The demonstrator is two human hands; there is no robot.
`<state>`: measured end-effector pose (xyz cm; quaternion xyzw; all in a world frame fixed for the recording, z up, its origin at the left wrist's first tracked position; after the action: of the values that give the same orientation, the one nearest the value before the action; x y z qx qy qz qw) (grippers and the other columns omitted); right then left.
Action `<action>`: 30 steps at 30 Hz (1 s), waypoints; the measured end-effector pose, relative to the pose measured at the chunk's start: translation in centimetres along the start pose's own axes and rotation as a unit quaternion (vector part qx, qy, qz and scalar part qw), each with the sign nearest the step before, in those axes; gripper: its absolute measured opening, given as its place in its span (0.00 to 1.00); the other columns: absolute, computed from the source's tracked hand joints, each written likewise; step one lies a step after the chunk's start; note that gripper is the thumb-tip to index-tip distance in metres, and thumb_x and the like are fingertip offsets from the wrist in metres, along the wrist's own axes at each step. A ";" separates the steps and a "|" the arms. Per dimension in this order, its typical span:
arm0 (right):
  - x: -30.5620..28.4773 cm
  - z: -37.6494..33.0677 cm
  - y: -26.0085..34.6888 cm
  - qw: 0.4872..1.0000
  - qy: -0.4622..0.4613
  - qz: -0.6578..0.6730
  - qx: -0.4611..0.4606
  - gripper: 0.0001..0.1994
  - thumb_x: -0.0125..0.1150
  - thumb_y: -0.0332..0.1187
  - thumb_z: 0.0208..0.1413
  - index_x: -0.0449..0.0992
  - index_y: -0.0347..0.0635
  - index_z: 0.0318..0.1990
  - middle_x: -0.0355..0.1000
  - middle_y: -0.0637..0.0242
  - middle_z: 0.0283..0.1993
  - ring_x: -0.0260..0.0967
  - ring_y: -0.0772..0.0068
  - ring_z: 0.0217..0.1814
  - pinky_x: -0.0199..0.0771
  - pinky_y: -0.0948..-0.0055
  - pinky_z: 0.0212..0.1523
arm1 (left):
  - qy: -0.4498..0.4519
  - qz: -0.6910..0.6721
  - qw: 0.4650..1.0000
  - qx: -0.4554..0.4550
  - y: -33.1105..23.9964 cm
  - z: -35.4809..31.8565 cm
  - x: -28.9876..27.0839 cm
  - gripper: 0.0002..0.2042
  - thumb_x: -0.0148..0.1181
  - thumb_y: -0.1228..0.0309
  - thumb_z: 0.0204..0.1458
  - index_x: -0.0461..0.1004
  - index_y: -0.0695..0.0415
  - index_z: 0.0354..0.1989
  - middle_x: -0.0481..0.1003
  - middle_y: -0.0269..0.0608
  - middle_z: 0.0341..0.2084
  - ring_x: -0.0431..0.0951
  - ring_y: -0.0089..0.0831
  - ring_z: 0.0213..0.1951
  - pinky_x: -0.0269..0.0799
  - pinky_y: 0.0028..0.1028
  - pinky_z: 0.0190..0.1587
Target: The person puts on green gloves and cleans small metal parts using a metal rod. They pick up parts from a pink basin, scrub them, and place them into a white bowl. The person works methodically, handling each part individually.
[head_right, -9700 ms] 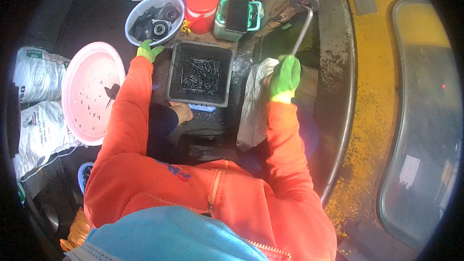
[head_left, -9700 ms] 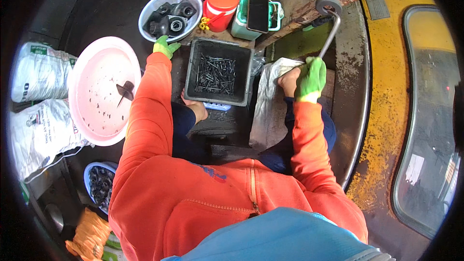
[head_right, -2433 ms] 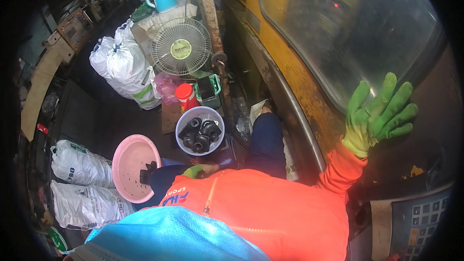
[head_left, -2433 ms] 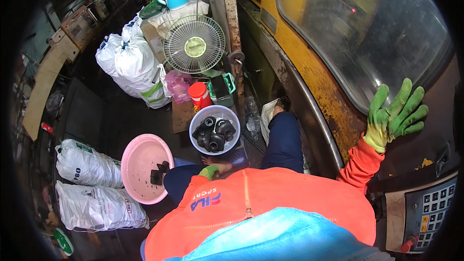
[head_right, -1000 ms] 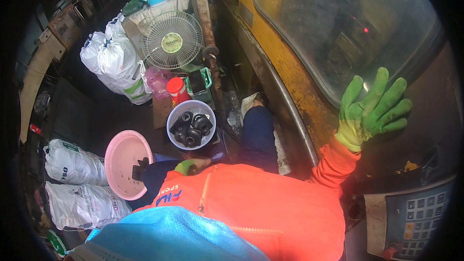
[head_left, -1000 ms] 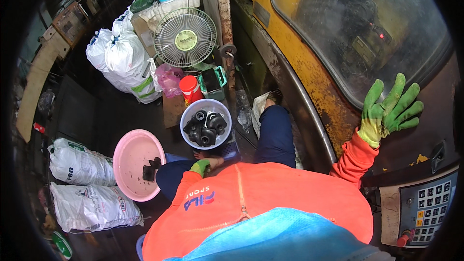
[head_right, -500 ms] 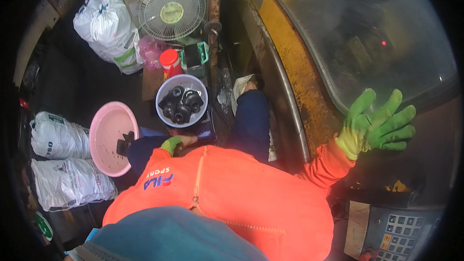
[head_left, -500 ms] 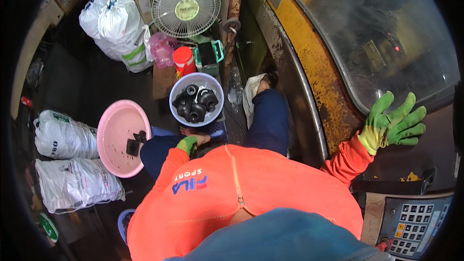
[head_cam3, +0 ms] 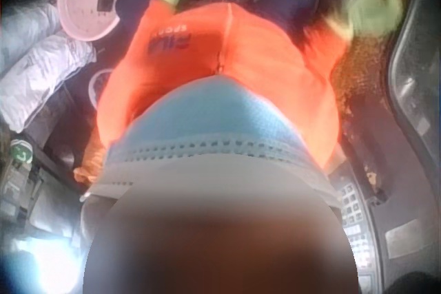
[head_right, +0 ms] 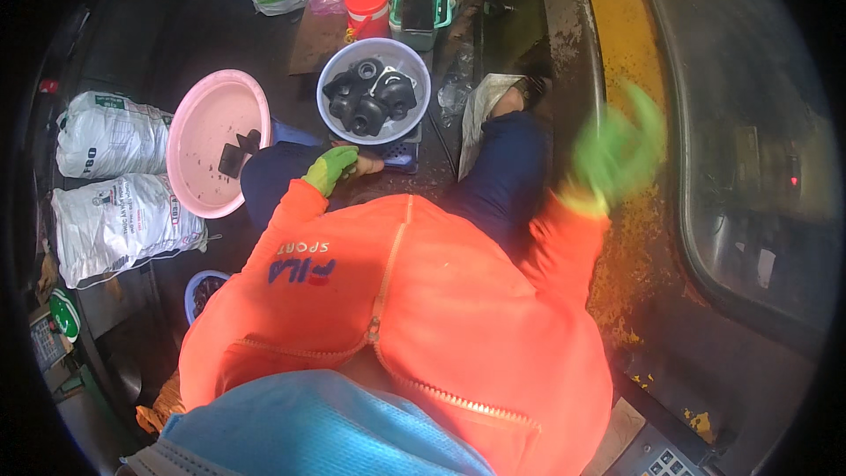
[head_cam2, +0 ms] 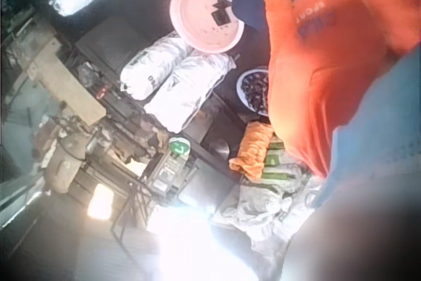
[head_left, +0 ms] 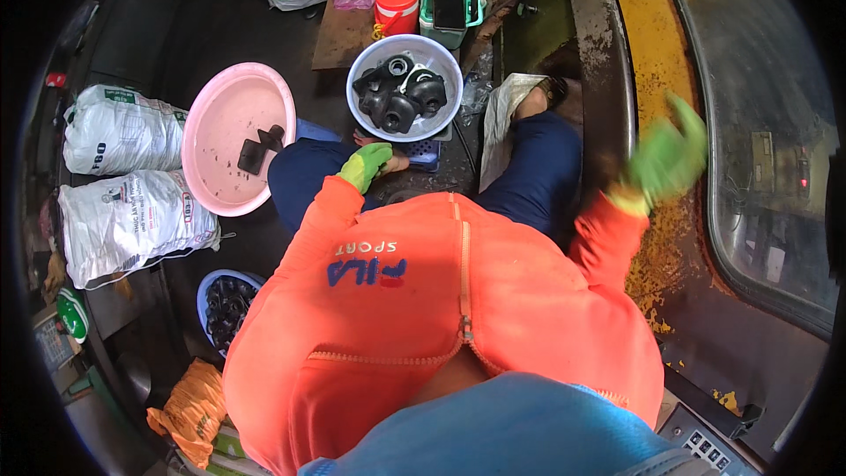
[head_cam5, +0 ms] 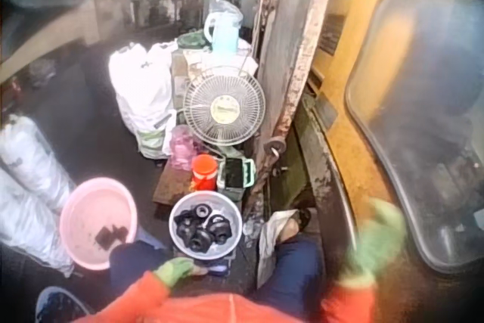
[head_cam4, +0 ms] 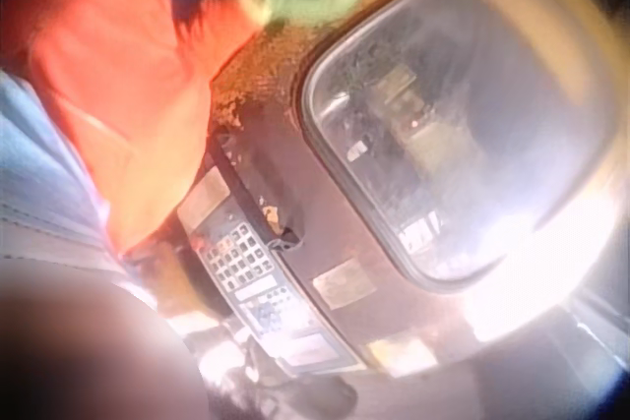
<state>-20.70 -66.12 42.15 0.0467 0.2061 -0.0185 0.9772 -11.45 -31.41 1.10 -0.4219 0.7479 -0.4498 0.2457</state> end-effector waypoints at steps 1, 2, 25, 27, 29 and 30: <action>5.7 -1.4 -1.4 0.919 0.092 0.321 0.209 0.07 0.58 0.26 0.53 0.75 0.37 0.40 0.72 0.66 0.39 0.68 0.75 0.41 0.70 0.75 0.42 | -0.003 -0.013 1.000 -0.003 0.2 0.0 -0.2 0.13 0.52 0.61 0.55 0.74 0.57 0.38 0.72 0.33 0.28 0.68 0.23 0.28 0.64 0.24 0.31; 9.0 -2.3 -1.5 0.903 0.135 0.328 0.242 0.08 0.57 0.27 0.55 0.76 0.39 0.42 0.73 0.66 0.41 0.69 0.75 0.42 0.69 0.76 0.45 | -0.002 -0.025 1.000 -0.005 0.4 0.1 -0.5 0.13 0.52 0.61 0.55 0.74 0.57 0.38 0.72 0.33 0.28 0.68 0.22 0.27 0.64 0.23 0.30; -30.2 0.9 3.6 0.776 -0.269 -0.566 -0.065 0.15 0.54 0.31 0.56 0.68 0.30 0.47 0.67 0.55 0.44 0.67 0.62 0.44 0.69 0.69 0.46 | 0.084 -0.219 0.961 -0.148 -1.2 4.0 2.4 0.13 0.56 0.66 0.53 0.72 0.63 0.40 0.70 0.33 0.23 0.66 0.19 0.22 0.57 0.19 0.21; -32.5 -0.4 2.2 0.883 -0.298 -0.362 0.011 0.15 0.57 0.29 0.55 0.67 0.32 0.47 0.65 0.55 0.46 0.66 0.64 0.41 0.67 0.70 0.43 | 0.128 -0.262 0.942 -0.169 -1.5 3.7 3.3 0.13 0.56 0.66 0.53 0.72 0.63 0.40 0.70 0.33 0.23 0.66 0.19 0.22 0.57 0.19 0.21; -33.3 -1.2 1.6 0.914 -0.310 -0.260 0.014 0.16 0.57 0.29 0.54 0.67 0.33 0.48 0.65 0.54 0.46 0.65 0.64 0.39 0.66 0.70 0.43 | 0.211 -0.334 0.898 -0.196 -3.3 2.7 5.1 0.13 0.57 0.66 0.53 0.71 0.64 0.41 0.70 0.33 0.23 0.66 0.19 0.22 0.57 0.19 0.21; -33.5 -1.6 1.1 0.920 -0.329 -0.209 0.041 0.16 0.55 0.32 0.54 0.66 0.34 0.48 0.65 0.53 0.46 0.66 0.63 0.41 0.68 0.67 0.43 | 0.253 -0.357 0.873 -0.214 -5.0 2.2 6.2 0.13 0.57 0.66 0.53 0.71 0.64 0.41 0.70 0.33 0.23 0.66 0.19 0.22 0.57 0.19 0.21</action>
<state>-51.92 -64.33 54.31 0.0339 -0.1233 -0.2448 0.9611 -11.03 -38.91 4.55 -0.5743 0.6609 -0.4273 -0.2255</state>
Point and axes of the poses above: each hand's wrist, its own z-axis towards the middle knuckle, its own x-axis out of the palm, y = z × x, the point moved 6 cm from there along z, towards the middle knuckle
